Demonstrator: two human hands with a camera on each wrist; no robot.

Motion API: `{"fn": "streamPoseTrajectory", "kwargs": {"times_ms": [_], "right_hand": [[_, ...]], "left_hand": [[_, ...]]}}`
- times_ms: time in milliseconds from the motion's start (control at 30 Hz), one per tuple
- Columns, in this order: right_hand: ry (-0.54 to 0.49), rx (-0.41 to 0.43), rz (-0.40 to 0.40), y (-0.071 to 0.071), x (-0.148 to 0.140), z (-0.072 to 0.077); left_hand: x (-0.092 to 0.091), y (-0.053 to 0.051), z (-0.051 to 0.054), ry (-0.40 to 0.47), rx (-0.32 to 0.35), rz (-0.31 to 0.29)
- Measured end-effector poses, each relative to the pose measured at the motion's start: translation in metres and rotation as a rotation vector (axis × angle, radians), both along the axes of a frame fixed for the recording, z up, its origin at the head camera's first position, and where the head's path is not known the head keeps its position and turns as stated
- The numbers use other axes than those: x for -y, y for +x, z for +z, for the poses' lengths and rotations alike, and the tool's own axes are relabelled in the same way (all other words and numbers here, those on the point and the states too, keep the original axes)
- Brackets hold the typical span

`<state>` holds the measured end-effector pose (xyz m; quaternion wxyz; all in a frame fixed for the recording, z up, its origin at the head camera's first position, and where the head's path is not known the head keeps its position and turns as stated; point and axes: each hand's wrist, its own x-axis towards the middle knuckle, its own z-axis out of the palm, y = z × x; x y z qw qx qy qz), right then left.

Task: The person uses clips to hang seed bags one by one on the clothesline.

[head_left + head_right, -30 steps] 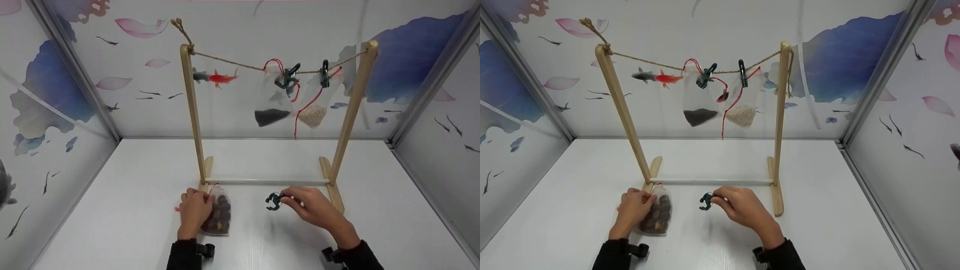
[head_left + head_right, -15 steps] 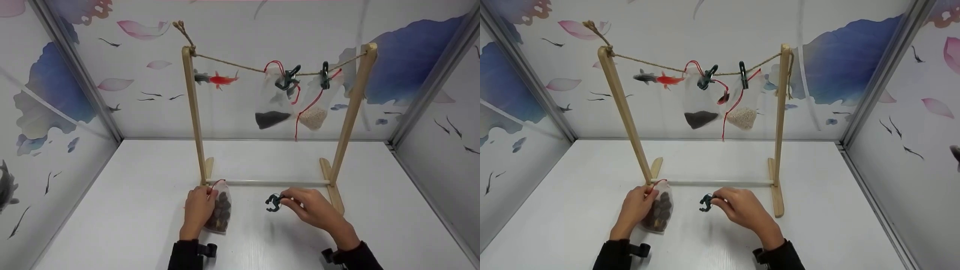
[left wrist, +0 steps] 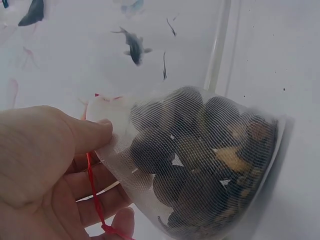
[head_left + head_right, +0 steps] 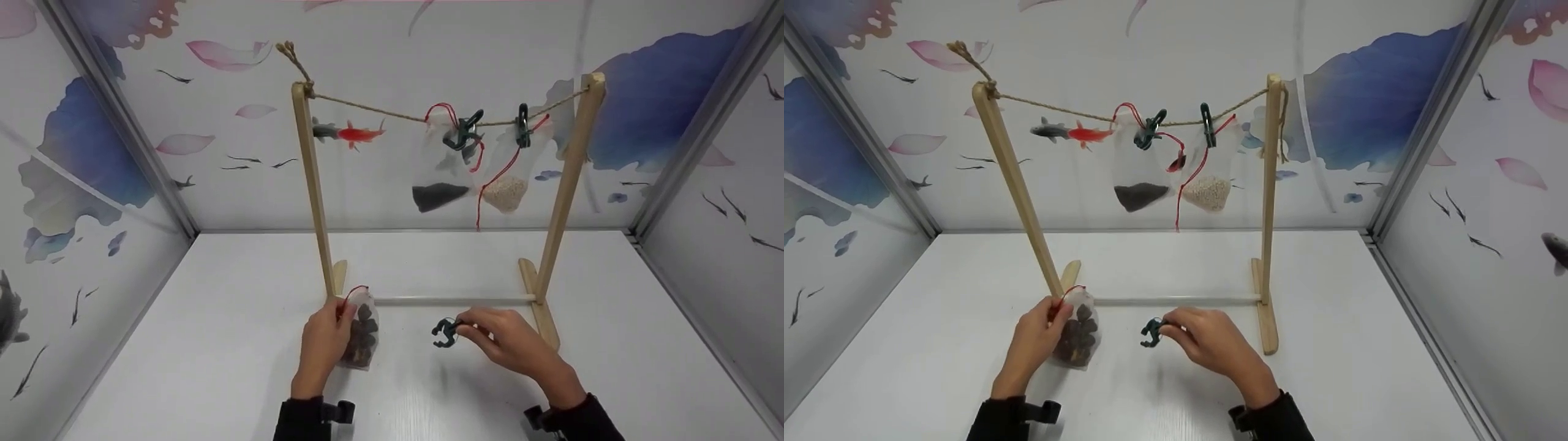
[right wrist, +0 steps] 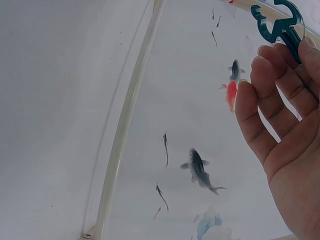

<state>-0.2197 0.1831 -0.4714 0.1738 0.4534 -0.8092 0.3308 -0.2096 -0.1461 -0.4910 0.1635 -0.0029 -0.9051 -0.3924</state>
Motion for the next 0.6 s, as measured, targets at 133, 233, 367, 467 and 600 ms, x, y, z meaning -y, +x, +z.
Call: {"fn": "streamPoseTrajectory", "kwargs": {"times_ms": [133,233,367,467,600], "right_hand": [[0.004,-0.005,0.014,0.0,0.004,0.0],[-0.014,-0.012,0.03,-0.001,0.008,-0.001],[-0.033,-0.016,0.041,0.0,0.008,-0.001],[-0.022,-0.03,0.022,0.002,0.007,0.006],[0.023,-0.08,-0.02,0.001,0.008,0.033]], "left_hand": [[-0.002,0.0,0.004,-0.007,-0.041,-0.013],[-0.006,0.003,0.009,-0.003,-0.066,-0.013],[-0.015,0.008,0.016,-0.045,-0.095,-0.042],[-0.021,0.011,0.022,-0.125,-0.145,-0.108],[-0.022,0.013,0.043,-0.227,-0.191,-0.199]]}}
